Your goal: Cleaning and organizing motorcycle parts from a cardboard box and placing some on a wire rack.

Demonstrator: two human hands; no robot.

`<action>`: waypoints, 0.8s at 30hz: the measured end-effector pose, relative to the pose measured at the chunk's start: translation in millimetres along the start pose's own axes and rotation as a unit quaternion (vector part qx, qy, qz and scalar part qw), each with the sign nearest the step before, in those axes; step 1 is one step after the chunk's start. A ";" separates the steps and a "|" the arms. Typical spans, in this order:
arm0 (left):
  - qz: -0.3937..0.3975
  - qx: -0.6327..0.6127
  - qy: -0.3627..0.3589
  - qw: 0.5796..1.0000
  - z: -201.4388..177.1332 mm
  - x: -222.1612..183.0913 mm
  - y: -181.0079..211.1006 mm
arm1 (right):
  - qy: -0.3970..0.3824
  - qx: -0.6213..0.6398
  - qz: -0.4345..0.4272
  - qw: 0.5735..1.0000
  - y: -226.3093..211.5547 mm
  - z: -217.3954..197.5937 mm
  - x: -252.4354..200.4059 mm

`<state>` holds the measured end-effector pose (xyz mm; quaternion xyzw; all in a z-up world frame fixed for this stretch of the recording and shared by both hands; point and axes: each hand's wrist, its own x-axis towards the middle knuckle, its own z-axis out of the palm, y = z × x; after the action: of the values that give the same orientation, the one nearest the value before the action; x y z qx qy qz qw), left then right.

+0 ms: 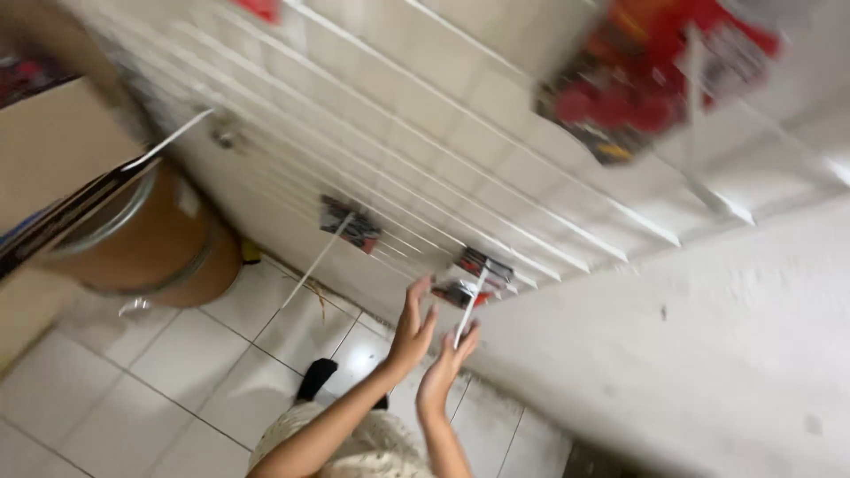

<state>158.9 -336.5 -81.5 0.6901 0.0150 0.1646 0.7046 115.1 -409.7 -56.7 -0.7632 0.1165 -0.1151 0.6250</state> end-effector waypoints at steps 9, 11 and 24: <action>-0.313 0.161 -0.192 0.916 -128.3 -141.6 -74.1 | -0.687 -0.187 0.160 0.683 239.3 -65.2 -30.5; -0.342 0.198 -0.203 0.896 -171.8 -173.7 -73.7 | -0.707 -0.231 0.104 0.660 224.9 -51.5 -22.0; -0.396 0.241 0.197 0.864 -449.0 -259.3 23.3 | -0.806 -0.216 -0.114 0.539 -67.1 313.3 -171.5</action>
<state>-202.7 32.2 -133.2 0.7278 0.4646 -0.0049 0.5044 55.7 -51.3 -56.2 -0.6527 -0.5033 0.5067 0.2529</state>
